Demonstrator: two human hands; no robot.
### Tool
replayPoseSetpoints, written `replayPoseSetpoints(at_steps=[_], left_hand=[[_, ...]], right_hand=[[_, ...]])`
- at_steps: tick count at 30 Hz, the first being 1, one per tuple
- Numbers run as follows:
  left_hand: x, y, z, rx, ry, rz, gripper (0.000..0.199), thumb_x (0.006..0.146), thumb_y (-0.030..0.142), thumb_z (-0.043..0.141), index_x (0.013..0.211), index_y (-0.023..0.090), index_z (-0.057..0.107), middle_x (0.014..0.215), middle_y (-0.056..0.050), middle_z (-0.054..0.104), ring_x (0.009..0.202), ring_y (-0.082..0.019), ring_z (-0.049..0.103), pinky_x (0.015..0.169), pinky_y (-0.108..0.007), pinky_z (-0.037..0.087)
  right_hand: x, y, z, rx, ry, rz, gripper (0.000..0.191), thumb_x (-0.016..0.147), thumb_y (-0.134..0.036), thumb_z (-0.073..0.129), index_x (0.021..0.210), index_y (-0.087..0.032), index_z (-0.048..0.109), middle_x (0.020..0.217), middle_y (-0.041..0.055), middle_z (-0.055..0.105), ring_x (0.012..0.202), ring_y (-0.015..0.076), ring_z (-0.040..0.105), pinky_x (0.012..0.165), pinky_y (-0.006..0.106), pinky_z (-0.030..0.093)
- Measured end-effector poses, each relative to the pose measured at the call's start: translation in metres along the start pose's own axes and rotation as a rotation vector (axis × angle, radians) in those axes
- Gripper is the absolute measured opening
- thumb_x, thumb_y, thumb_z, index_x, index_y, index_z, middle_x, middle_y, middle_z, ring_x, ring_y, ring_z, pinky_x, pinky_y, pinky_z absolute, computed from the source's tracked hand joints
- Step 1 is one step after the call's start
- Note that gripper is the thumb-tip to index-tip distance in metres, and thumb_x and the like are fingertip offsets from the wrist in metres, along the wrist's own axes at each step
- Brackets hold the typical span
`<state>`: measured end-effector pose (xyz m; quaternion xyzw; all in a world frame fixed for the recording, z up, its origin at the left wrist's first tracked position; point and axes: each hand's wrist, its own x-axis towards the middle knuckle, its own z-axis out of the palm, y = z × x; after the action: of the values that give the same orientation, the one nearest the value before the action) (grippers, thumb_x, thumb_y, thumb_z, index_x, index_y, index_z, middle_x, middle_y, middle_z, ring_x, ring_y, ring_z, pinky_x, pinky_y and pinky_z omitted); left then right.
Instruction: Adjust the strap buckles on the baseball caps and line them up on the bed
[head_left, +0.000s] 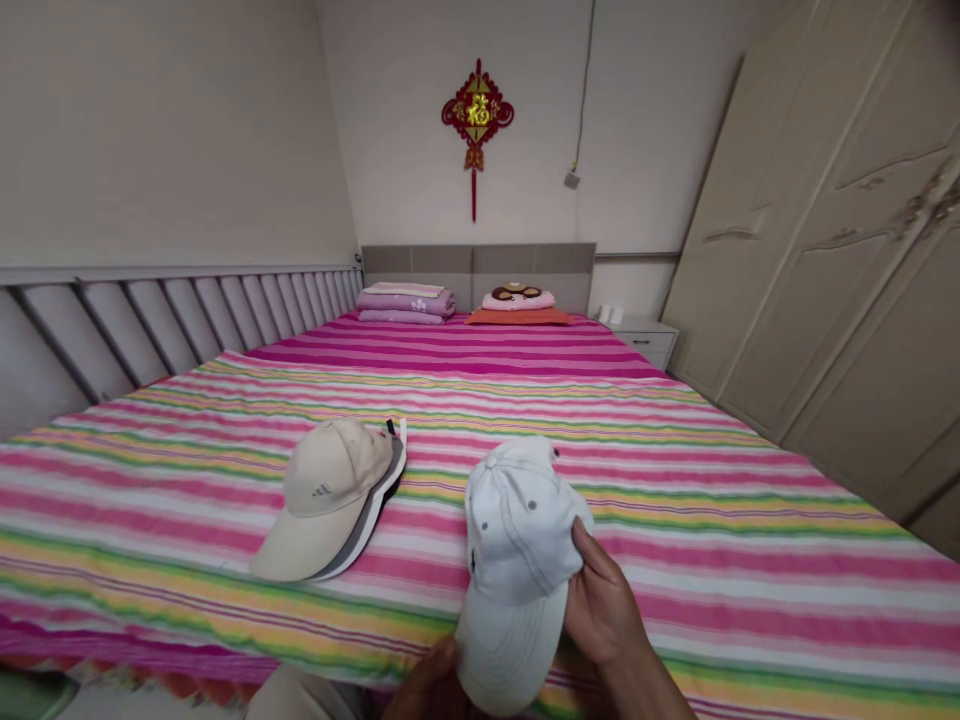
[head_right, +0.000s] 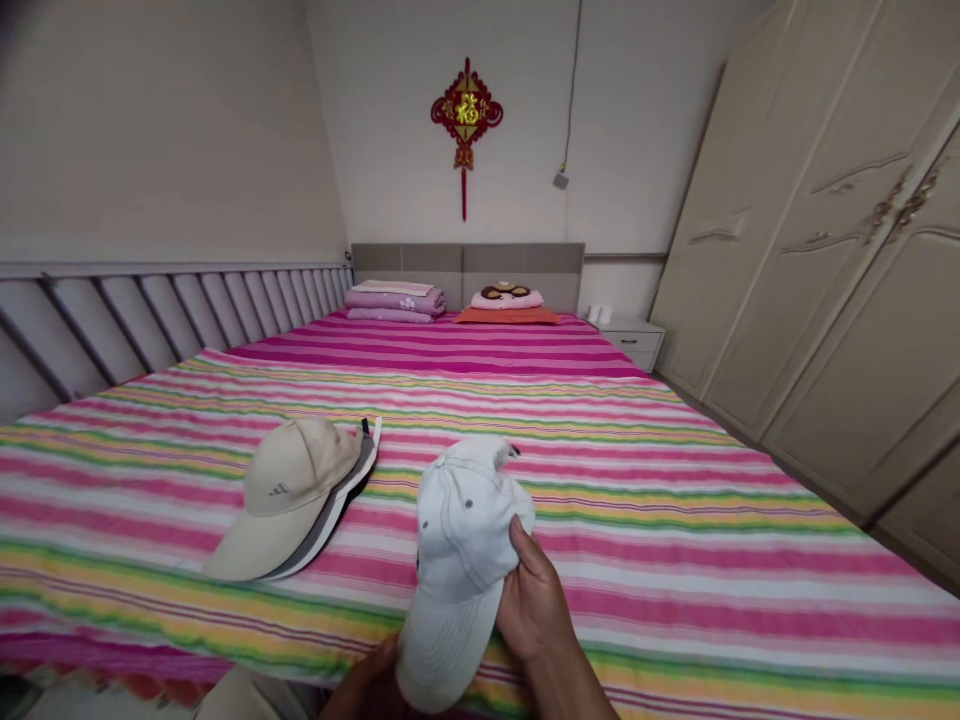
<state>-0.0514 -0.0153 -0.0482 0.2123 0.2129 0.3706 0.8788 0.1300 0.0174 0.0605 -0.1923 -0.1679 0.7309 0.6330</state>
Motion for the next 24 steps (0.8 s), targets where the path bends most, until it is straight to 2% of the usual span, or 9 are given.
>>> replayPoseSetpoints(at_steps=[3,6,9,12,15,18,21,24], left_hand=[[0.003,0.006,0.007,-0.018,-0.058,-0.071,0.042,0.070,0.049,0.055,0.097,0.019,0.065,0.105,-0.010,0.064,0.112,-0.030,0.048,0.094,-0.043,0.033],[0.013,0.014,0.009,-0.008,-0.113,-0.087,0.043,0.072,0.049,0.053,0.095,0.015,0.066,0.101,-0.012,0.066,0.113,-0.029,0.048,0.097,-0.041,0.029],[0.025,0.025,0.010,0.016,-0.151,-0.012,0.036,0.072,0.042,0.056,0.094,0.014,0.066,0.095,-0.011,0.068,0.111,-0.027,0.050,0.100,-0.039,0.027],[0.033,0.040,0.020,0.046,-0.086,0.043,0.029,0.071,0.037,0.059,0.087,0.014,0.067,0.086,-0.009,0.070,0.108,-0.026,0.052,0.099,-0.038,0.029],[0.033,0.059,0.035,0.090,-0.002,-0.039,0.022,0.070,0.032,0.058,0.076,0.013,0.068,0.077,-0.008,0.070,0.103,-0.028,0.055,0.094,-0.040,0.035],[0.029,0.073,0.047,0.073,0.081,-0.041,0.021,0.059,0.030,0.067,0.070,0.012,0.068,0.069,-0.008,0.070,0.094,-0.028,0.060,0.089,-0.040,0.040],[0.027,0.078,0.053,0.039,0.169,0.039,0.025,0.046,0.027,0.074,0.065,0.014,0.067,0.064,-0.005,0.070,0.083,-0.026,0.063,0.086,-0.039,0.043],[0.026,0.075,0.056,0.061,0.215,0.035,0.024,0.049,0.033,0.073,0.062,0.015,0.066,0.060,-0.005,0.069,0.080,-0.028,0.063,0.084,-0.043,0.044]], right_hand=[[-0.005,-0.003,-0.002,-0.039,-0.052,0.023,0.026,0.071,-0.037,0.061,0.091,-0.021,0.066,0.095,0.0047,0.070,0.109,0.0255,0.053,0.098,0.046,0.033],[-0.011,-0.010,-0.003,-0.076,-0.069,0.013,0.022,0.065,-0.037,0.066,0.081,-0.021,0.068,0.084,0.0045,0.072,0.104,0.0278,0.056,0.097,0.047,0.034],[-0.020,-0.016,-0.007,-0.095,-0.056,-0.016,0.017,0.058,-0.033,0.072,0.071,-0.022,0.069,0.069,0.0033,0.072,0.096,0.0301,0.060,0.094,0.048,0.037],[-0.030,-0.020,-0.015,-0.160,-0.037,-0.051,0.020,0.052,-0.032,0.075,0.069,-0.023,0.068,0.066,0.0042,0.072,0.092,0.0319,0.062,0.091,0.048,0.039],[-0.038,-0.021,-0.026,-0.236,-0.008,-0.066,0.036,0.051,-0.031,0.076,0.085,-0.022,0.067,0.075,0.0072,0.072,0.092,0.0331,0.061,0.090,0.049,0.039],[-0.045,-0.021,-0.037,-0.266,0.022,-0.073,0.049,0.051,-0.029,0.076,0.098,-0.022,0.064,0.080,0.0087,0.072,0.092,0.0333,0.061,0.089,0.049,0.039],[-0.051,-0.021,-0.047,-0.258,0.031,-0.077,0.053,0.048,-0.029,0.077,0.099,-0.022,0.064,0.078,0.0091,0.072,0.091,0.0340,0.062,0.088,0.049,0.040],[-0.057,-0.023,-0.054,-0.255,0.033,-0.084,0.050,0.047,-0.038,0.076,0.093,-0.023,0.066,0.078,0.0105,0.072,0.090,0.0351,0.062,0.087,0.049,0.041]])
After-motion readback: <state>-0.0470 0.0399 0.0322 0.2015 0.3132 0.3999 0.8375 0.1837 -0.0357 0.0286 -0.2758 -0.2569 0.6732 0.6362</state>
